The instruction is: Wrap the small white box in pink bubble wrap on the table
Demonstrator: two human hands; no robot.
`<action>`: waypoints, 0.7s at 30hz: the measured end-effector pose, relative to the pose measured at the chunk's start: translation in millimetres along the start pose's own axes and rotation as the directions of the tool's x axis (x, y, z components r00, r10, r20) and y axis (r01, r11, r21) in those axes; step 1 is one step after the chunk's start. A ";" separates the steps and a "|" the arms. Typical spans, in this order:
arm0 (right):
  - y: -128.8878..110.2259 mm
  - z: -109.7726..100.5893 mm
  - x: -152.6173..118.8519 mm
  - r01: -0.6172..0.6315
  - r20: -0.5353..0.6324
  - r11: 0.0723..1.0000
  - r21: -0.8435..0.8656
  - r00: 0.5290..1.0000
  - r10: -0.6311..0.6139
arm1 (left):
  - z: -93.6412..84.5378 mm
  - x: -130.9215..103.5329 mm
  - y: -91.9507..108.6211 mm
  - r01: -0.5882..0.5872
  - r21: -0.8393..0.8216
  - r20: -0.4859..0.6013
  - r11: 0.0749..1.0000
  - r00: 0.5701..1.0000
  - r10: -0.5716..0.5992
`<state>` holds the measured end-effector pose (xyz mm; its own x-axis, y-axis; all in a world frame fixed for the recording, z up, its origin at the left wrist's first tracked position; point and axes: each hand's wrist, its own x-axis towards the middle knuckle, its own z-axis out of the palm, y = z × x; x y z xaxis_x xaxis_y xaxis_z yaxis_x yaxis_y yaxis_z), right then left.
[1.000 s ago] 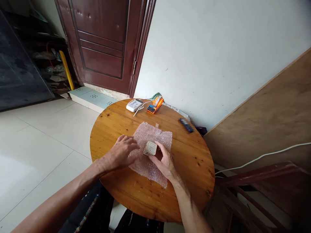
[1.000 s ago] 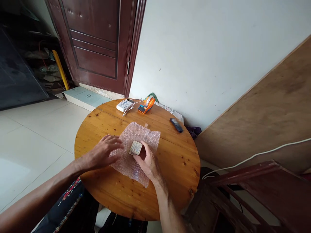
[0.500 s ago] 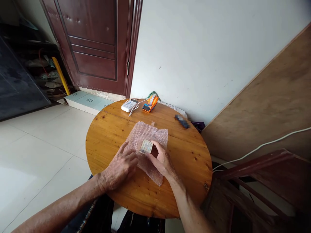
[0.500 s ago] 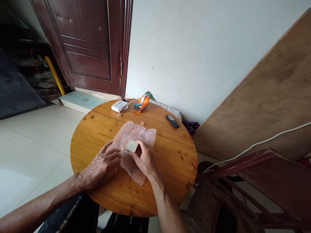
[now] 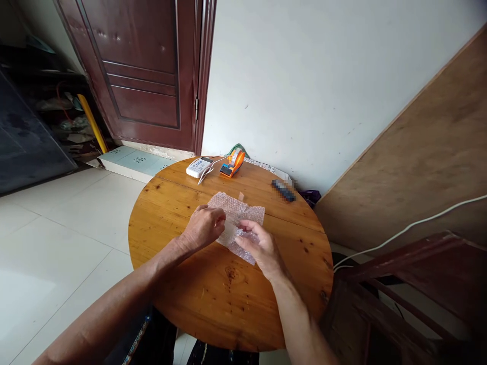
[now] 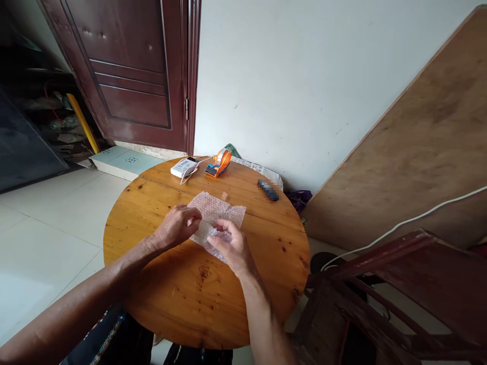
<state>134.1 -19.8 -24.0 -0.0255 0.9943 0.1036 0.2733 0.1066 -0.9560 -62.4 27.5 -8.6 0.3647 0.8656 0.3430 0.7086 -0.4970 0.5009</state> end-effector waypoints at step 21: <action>8.1 10.0 2.2 -0.050 -0.045 0.997 -0.062 0.998 0.048 | 5.0 -7.6 -12.4 0.253 -0.541 0.248 0.802 0.959 -0.136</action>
<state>126.6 -16.7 -34.3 0.0307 0.9971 0.0703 0.3331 0.0561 -0.9412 -70.9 27.4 -21.4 0.4031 0.9129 0.0640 0.3335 -0.2117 0.9187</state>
